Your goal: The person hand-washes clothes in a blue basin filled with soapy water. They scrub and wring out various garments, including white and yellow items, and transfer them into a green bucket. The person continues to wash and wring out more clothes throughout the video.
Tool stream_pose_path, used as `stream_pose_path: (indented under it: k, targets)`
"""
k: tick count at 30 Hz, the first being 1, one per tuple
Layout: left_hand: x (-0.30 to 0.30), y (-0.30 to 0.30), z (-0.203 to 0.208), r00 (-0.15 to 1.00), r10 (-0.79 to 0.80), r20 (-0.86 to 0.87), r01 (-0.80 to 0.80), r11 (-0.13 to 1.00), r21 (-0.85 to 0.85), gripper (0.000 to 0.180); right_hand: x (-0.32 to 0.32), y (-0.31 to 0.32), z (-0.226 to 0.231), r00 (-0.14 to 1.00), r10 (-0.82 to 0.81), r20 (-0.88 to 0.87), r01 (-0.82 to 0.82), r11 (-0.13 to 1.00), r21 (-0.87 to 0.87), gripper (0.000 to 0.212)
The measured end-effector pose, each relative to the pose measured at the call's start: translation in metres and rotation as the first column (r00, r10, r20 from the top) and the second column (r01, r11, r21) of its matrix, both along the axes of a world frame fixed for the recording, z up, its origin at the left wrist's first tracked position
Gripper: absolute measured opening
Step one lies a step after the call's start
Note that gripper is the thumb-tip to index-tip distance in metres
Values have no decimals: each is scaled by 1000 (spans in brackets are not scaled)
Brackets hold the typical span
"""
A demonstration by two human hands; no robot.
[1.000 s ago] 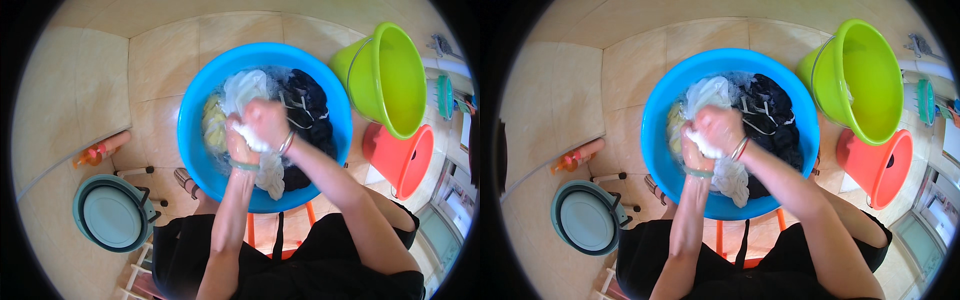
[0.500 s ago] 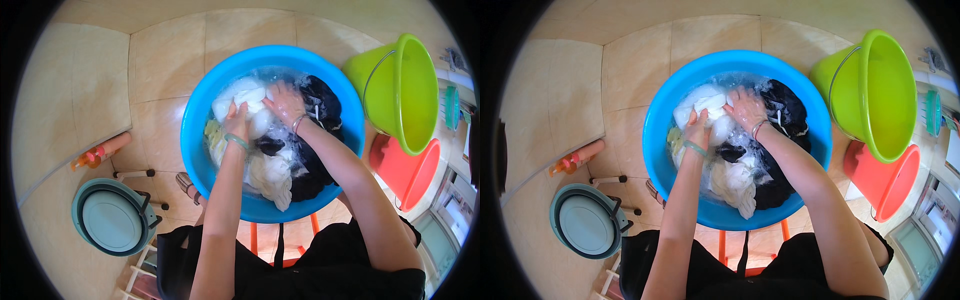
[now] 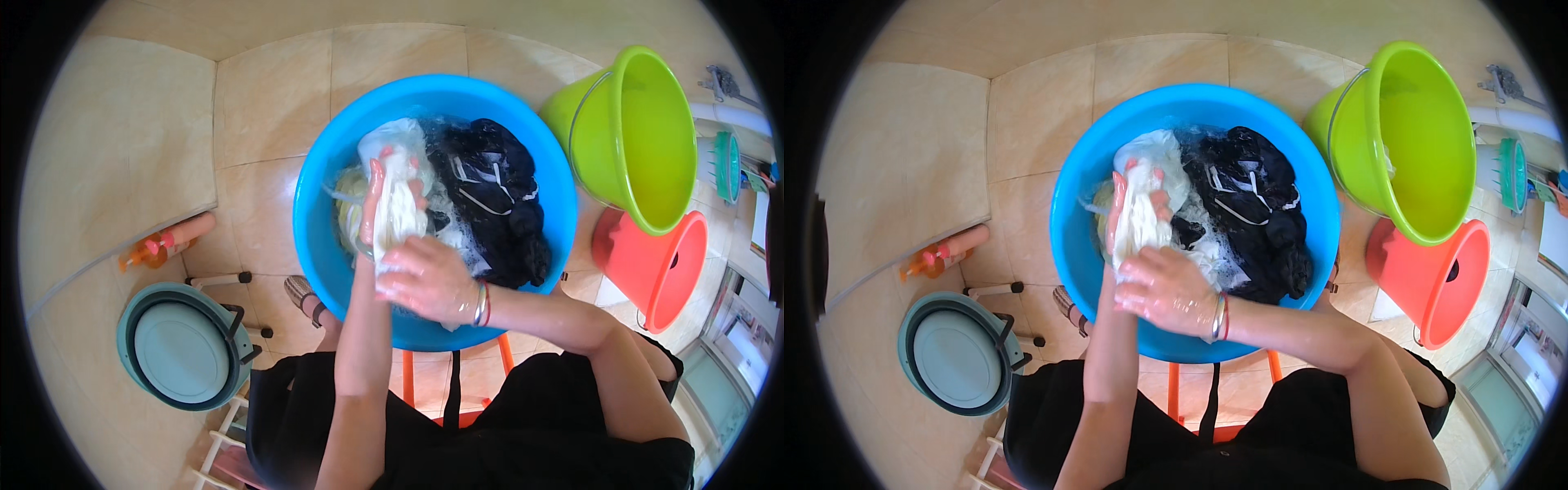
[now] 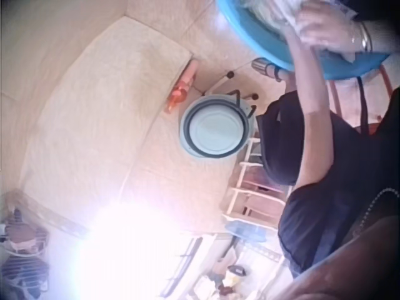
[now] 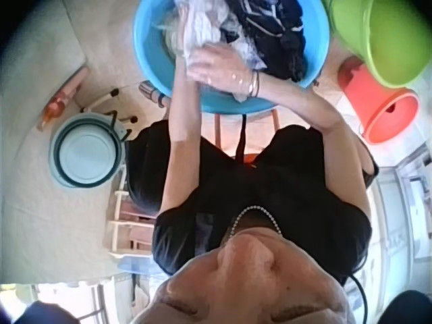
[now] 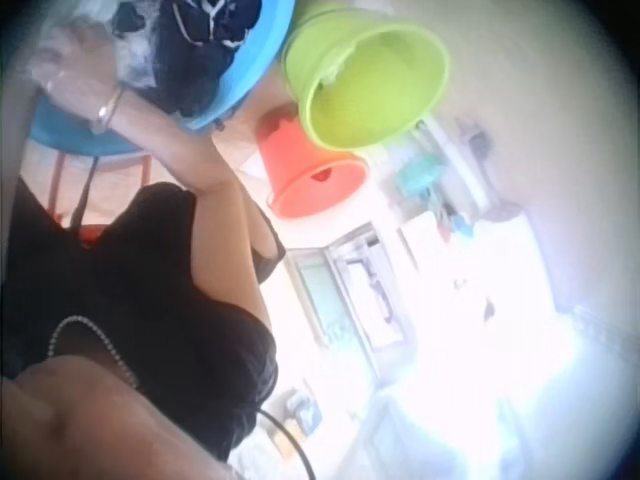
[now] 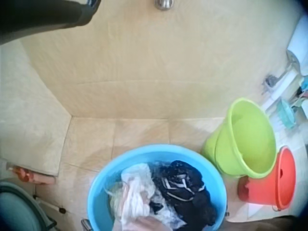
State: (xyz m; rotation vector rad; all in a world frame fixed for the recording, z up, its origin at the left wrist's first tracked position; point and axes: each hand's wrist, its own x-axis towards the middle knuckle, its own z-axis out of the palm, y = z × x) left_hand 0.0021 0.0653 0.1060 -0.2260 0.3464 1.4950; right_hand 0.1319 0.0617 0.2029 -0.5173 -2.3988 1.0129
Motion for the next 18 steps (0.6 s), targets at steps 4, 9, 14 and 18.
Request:
stream_pose_path:
  k: [4, 9, 14, 18]
  targets:
    - [16, -7, -21, 792, -524, 314, 290, 775, 562, 63, -16, -17, 27, 998, -40, -49, 43, 997, 63, 20]
    - [38, -18, 29, 938, -171, 301, 184, 983, -17, 53, -15, -10, 27, 949, -255, -184, 262, 965, 14, 21]
    - [79, -39, 69, 963, 184, -196, -264, 790, -554, 33, 22, 26, -14, 851, -518, 84, 514, 790, -334, 10]
    - [117, -56, 84, 447, -143, -883, -245, 930, -274, 25, 75, 43, -65, 753, -281, 595, 467, 865, -183, 16]
